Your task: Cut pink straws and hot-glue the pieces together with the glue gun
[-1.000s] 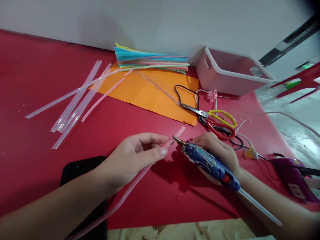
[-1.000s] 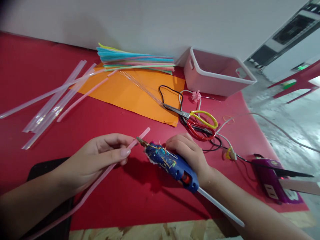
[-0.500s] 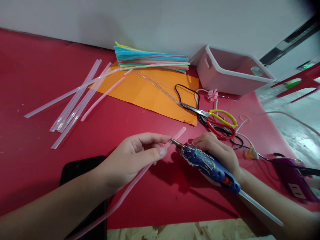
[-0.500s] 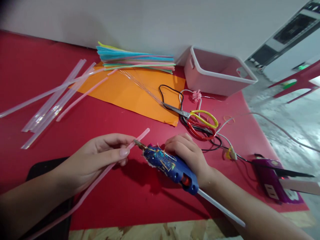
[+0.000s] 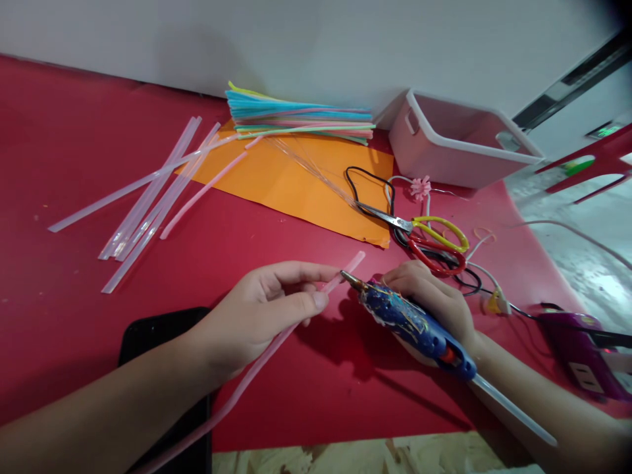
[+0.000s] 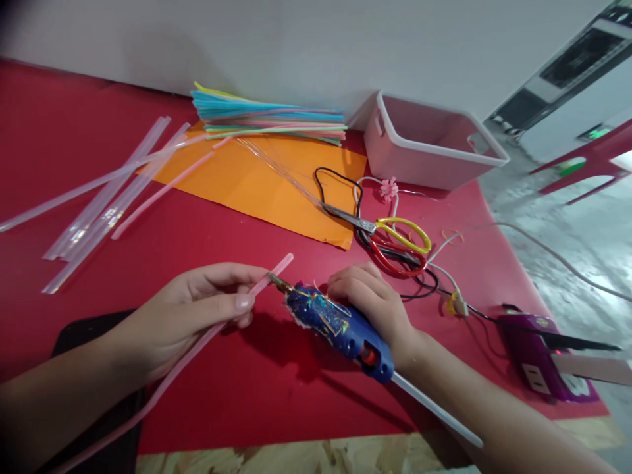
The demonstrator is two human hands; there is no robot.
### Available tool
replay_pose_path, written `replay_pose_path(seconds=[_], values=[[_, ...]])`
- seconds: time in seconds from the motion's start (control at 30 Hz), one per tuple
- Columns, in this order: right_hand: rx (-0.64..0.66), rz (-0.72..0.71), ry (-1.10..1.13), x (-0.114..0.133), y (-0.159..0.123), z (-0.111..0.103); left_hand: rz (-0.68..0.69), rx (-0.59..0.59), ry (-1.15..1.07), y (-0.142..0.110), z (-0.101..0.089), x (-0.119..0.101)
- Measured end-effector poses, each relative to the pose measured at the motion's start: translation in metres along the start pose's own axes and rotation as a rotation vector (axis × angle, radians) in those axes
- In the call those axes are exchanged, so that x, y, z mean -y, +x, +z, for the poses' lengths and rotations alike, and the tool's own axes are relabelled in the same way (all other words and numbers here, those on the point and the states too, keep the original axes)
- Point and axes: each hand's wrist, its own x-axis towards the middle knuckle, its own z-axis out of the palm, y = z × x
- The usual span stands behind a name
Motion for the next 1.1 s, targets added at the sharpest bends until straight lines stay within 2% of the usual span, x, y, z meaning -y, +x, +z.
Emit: replay_pose_path(seconds=[0.7,0.97,1.1], values=[[0.005,0.029,-0.029,-0.0023,-0.0025,-0.0029,0.009,0.003,0.010,-0.0008,0.0015,-0.0010],[-0.085,-0.021,-0.014,0.0028,0.0046,-0.0054,-0.017,0.035,-0.028,-0.0009,0.0023,-0.0030],[-0.067,-0.062,0.032,0.0025,0.0041,-0.0039,-0.019,0.046,-0.057,-0.0008,0.0028,-0.0031]])
